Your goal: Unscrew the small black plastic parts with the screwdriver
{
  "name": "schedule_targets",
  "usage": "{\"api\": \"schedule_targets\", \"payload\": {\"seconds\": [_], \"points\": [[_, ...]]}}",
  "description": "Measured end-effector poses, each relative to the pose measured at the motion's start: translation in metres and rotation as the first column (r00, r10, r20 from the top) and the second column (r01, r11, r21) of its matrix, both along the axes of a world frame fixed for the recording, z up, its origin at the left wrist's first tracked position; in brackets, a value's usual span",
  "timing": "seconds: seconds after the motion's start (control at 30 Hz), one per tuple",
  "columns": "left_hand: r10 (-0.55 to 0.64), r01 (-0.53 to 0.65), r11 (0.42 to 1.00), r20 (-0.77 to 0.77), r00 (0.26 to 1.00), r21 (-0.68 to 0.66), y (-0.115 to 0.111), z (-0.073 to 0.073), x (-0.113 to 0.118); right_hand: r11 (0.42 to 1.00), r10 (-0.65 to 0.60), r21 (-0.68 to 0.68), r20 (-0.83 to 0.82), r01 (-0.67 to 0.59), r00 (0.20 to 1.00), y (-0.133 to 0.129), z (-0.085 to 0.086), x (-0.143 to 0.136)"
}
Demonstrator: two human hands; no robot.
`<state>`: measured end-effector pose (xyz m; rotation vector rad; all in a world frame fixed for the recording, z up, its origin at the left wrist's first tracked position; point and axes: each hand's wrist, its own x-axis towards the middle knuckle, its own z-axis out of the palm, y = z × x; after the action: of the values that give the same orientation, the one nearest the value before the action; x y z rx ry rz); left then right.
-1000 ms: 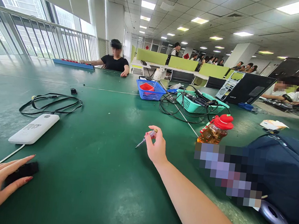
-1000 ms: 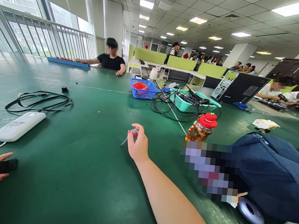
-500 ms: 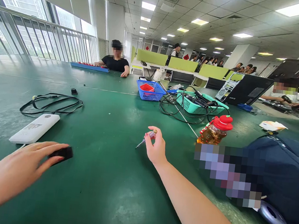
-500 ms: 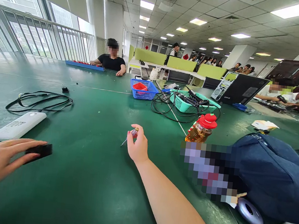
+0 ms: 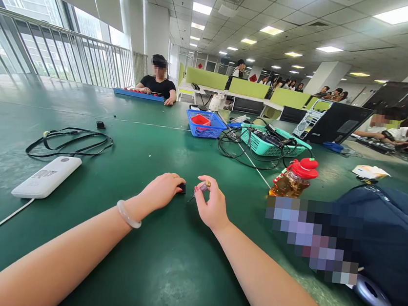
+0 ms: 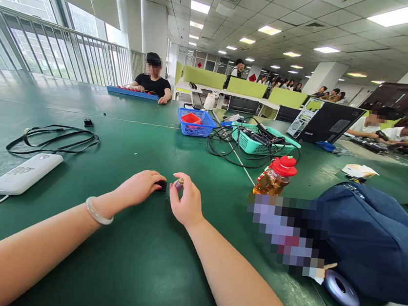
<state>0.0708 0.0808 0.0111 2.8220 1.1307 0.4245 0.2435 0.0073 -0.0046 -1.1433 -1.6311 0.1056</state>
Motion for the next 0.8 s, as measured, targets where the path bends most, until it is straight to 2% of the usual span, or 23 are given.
{"api": "schedule_targets", "payload": {"seconds": [0.27,0.5,0.8], "points": [[-0.035,0.041,0.998,0.098,0.995,-0.053,0.013,-0.017,-0.009,0.998,0.023,0.052,0.107,-0.029,0.994,-0.002,0.000,-0.005],[-0.018,0.041,0.992,0.187,0.982,-0.120,0.025,-0.026,-0.016,0.998,0.033,0.048,0.113,-0.039,0.993,-0.003,-0.001,-0.005],[-0.003,0.031,0.988,0.181,0.984,-0.153,0.021,-0.026,-0.014,0.998,0.048,0.035,0.115,-0.052,0.992,-0.004,-0.001,-0.006]]}}
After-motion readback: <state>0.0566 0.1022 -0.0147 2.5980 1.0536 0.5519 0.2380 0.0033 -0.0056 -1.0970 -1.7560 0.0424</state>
